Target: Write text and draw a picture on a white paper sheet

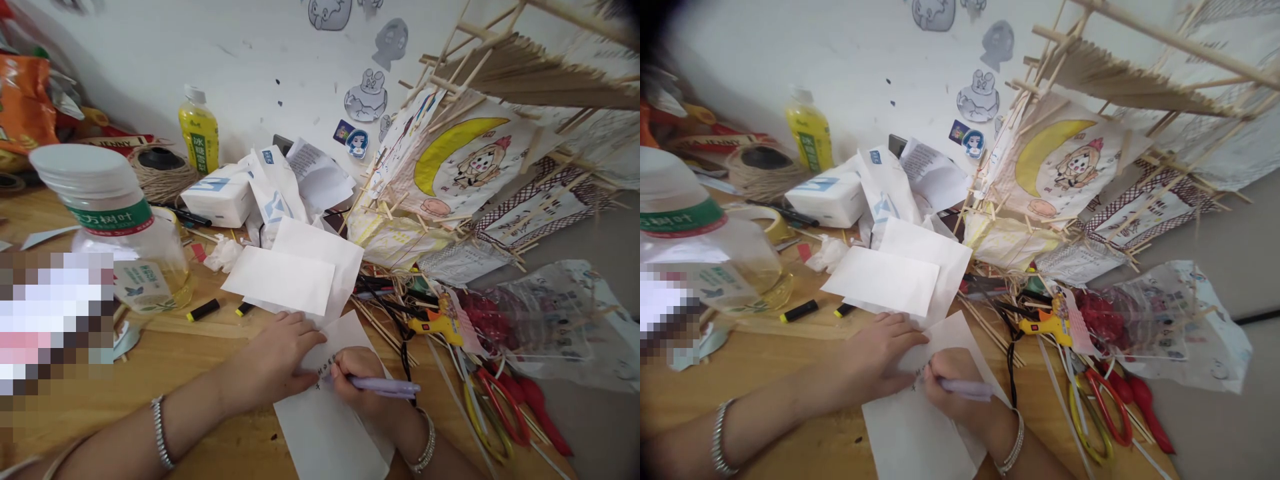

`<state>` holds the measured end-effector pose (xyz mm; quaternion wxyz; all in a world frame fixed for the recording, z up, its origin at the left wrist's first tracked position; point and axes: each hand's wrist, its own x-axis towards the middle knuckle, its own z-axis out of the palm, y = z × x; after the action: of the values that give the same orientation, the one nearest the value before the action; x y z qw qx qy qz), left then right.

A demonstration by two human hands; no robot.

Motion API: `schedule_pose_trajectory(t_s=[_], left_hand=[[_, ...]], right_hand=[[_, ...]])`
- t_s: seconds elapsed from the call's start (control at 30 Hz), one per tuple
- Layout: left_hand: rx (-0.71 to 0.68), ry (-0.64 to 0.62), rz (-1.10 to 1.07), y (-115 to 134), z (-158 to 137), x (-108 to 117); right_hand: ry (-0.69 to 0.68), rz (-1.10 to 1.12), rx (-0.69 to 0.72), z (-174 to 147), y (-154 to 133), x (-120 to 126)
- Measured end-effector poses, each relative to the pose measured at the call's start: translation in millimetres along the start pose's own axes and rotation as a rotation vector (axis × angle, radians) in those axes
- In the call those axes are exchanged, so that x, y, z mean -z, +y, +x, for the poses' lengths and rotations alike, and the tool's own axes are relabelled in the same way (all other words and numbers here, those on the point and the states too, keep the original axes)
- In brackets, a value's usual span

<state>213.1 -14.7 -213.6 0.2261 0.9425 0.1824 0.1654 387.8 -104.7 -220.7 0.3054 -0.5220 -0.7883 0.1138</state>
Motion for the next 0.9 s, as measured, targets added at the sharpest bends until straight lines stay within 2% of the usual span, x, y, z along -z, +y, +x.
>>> schedule_pose_trajectory(t_s=[0.2, 0.43, 0.6, 0.73, 0.9], left_hand=[[-0.005, -0.005, -0.006, 0, 1, 0], [-0.007, 0.0, 0.002, -1, 1, -1], [-0.013, 0.004, 0.008, -1, 1, -2], [-0.016, 0.008, 0.006, -2, 1, -3], [-0.023, 0.013, 0.006, -3, 0, -4]], right_hand=[[-0.047, -0.04, -0.058, 3, -6, 3], [-0.036, 0.022, -0.025, 0, -2, 1], [-0.046, 0.021, -0.063, 0, -1, 1], [-0.053, 0.053, -0.024, -2, 4, -3], [-0.022, 0.017, -0.046, -4, 6, -4]])
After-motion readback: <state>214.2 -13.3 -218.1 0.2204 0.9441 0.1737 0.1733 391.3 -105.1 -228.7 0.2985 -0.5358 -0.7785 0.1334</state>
